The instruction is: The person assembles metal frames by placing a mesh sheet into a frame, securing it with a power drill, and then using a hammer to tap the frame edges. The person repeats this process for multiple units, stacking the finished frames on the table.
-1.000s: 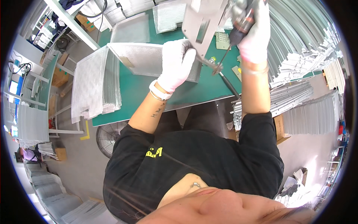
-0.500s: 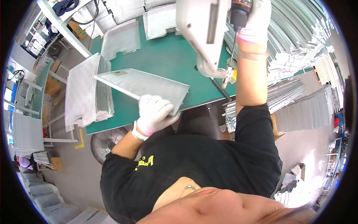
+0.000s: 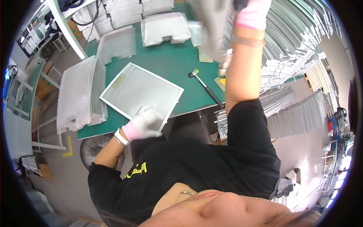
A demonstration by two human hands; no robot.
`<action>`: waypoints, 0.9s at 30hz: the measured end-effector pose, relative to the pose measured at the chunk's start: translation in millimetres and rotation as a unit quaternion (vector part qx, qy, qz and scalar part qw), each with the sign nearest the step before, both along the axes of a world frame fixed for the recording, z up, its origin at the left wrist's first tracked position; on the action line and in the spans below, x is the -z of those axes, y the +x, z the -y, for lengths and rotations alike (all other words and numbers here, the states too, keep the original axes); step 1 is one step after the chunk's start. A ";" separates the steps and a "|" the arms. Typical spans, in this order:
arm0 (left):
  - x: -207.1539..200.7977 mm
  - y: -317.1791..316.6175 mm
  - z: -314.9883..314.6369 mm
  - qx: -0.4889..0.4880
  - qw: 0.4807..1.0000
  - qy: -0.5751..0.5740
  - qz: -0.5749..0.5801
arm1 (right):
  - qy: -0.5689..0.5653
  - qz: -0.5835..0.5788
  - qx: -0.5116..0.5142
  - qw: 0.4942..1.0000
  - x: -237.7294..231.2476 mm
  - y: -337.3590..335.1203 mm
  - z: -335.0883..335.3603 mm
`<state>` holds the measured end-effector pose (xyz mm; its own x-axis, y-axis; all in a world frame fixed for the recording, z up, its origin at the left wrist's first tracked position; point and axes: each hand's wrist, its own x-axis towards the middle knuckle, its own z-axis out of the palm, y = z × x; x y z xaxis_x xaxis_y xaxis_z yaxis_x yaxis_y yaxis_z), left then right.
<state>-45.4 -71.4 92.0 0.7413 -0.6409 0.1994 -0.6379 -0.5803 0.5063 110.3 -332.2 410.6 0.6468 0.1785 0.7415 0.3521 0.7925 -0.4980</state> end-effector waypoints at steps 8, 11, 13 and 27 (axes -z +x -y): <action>-176.4 90.1 23.4 -0.091 0.852 -0.507 0.088 | -0.183 0.019 0.176 0.967 95.8 -6.7 -54.6; -221.7 97.0 47.6 -0.085 0.789 -0.608 -0.018 | -0.147 0.006 0.148 0.978 142.5 -3.2 -44.4; -215.7 109.2 45.9 -0.070 0.817 -0.572 0.006 | -0.084 -0.026 0.135 0.987 165.6 -19.3 -54.9; -235.5 137.8 69.3 -0.135 0.842 -0.269 0.448 | -0.058 -0.060 0.133 0.988 103.6 4.5 -16.2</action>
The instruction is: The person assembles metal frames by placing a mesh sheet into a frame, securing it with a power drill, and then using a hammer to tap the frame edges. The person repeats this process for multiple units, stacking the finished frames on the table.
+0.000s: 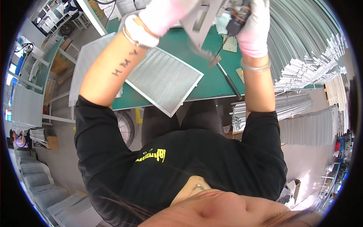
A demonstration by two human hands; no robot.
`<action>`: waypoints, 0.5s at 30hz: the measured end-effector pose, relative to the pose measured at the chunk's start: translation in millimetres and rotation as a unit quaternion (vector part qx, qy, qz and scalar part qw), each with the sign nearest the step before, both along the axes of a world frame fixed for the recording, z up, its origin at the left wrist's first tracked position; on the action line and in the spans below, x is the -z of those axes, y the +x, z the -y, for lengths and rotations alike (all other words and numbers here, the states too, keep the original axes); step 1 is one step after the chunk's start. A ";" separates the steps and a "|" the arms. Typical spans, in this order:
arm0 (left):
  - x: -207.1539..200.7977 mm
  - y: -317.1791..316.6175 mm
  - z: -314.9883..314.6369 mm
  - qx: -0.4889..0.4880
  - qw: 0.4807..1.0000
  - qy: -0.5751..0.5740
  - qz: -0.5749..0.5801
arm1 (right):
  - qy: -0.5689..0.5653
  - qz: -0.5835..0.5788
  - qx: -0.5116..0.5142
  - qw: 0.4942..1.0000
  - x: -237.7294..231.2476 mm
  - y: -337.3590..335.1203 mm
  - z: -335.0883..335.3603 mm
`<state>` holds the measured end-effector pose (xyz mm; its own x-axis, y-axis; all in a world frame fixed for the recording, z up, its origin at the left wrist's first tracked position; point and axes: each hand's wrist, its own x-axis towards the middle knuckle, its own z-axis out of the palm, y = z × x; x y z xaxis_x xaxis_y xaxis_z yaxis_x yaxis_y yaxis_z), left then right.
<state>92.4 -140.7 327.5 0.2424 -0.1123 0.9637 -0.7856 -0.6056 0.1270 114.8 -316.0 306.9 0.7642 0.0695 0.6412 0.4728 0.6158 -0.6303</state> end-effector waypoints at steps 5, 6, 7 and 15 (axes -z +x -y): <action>-10.3 4.9 -0.8 0.213 0.971 -0.062 -0.090 | 0.013 0.032 0.005 0.999 -12.9 12.5 3.0; -9.2 16.8 -1.7 0.132 0.991 0.003 -0.006 | 0.034 0.043 -0.026 0.998 -18.2 7.4 7.8; -29.9 18.8 -33.4 -0.078 0.975 0.171 0.122 | 0.039 0.041 -0.049 0.997 -24.2 -1.7 -6.3; -27.8 -1.4 5.5 0.314 0.925 -0.148 -0.157 | 0.021 0.018 -0.030 0.999 -35.1 9.8 4.2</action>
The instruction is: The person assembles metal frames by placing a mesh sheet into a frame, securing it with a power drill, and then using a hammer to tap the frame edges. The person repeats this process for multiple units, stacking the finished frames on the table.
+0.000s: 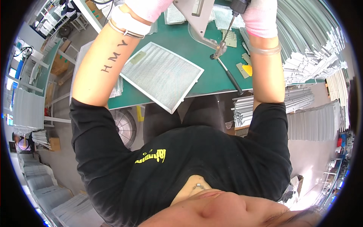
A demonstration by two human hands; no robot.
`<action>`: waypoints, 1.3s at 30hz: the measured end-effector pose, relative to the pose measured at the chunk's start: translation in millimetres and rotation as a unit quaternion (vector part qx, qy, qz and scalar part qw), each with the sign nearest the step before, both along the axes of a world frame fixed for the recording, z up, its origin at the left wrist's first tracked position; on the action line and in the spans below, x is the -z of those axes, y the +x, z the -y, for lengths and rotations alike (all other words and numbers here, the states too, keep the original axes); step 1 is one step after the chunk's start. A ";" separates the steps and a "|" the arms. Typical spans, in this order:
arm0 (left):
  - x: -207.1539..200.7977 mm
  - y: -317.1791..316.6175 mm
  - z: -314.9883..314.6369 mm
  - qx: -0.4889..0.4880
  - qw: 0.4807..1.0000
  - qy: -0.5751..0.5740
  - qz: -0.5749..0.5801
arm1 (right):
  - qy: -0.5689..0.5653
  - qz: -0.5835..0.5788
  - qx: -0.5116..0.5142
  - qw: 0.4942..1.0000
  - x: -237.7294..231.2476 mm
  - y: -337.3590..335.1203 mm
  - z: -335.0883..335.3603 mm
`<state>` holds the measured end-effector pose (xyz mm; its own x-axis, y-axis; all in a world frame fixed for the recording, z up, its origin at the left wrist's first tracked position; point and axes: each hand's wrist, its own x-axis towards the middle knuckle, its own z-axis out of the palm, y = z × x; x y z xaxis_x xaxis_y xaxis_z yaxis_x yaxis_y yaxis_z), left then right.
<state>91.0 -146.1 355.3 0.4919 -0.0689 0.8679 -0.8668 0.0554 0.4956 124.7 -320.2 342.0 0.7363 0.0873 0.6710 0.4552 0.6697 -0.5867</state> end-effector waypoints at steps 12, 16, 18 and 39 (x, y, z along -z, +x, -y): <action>7.8 72.8 -58.0 -0.427 0.837 0.190 0.286 | -0.002 0.006 -0.025 1.000 -9.0 -12.2 -11.3; -19.0 -14.9 -24.1 -0.292 0.933 0.171 0.122 | 0.022 -0.021 -0.024 0.999 5.8 -26.3 -33.2; -16.8 -8.9 -37.5 -0.452 0.811 0.281 0.243 | 0.020 0.022 -0.026 0.999 4.6 -22.7 -32.5; -30.5 -10.8 -44.4 -0.511 0.693 0.376 0.342 | 0.021 -0.015 -0.075 0.997 -1.0 -12.6 -24.3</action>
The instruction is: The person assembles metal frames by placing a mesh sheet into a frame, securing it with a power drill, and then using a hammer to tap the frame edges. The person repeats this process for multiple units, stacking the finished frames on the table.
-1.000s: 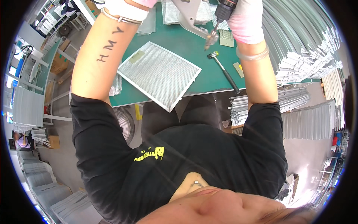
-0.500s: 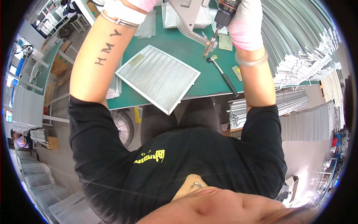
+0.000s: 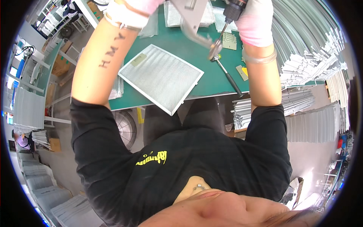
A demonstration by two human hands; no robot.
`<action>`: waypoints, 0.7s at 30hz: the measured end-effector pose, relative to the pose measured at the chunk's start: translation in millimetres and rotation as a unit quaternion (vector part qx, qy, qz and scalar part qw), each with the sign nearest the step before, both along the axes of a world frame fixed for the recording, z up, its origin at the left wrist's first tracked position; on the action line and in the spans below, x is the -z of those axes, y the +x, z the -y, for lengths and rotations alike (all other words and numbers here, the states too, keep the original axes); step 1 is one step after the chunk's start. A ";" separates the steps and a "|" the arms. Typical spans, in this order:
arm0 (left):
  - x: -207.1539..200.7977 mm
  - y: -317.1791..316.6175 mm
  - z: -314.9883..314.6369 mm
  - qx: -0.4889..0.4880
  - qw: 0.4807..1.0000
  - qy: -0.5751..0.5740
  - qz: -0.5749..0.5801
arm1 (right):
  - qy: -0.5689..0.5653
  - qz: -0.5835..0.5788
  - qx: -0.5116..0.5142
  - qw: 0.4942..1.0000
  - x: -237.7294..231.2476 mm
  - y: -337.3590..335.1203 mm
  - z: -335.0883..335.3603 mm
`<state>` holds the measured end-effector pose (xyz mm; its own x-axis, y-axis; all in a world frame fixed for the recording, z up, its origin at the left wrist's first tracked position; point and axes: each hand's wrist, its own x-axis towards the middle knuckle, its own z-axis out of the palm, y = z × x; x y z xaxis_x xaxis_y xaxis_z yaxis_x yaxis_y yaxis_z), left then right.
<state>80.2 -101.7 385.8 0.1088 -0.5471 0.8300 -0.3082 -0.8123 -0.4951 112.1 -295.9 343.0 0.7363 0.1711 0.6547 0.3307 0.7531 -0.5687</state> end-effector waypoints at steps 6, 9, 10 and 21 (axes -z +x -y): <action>33.5 -10.6 50.5 0.411 0.762 -0.375 -0.331 | 0.017 0.003 0.033 0.999 -1.3 13.2 22.3; 11.1 -24.2 36.5 0.473 0.687 -0.327 -0.444 | 0.009 -0.026 -0.001 1.000 1.5 14.4 25.5; 16.0 -25.9 42.1 0.456 0.701 -0.363 -0.409 | 0.003 -0.027 -0.015 1.000 0.7 13.8 26.0; 95.7 -44.7 48.3 0.518 0.653 -0.212 -0.511 | 0.037 -0.142 -0.344 0.927 105.3 29.4 48.2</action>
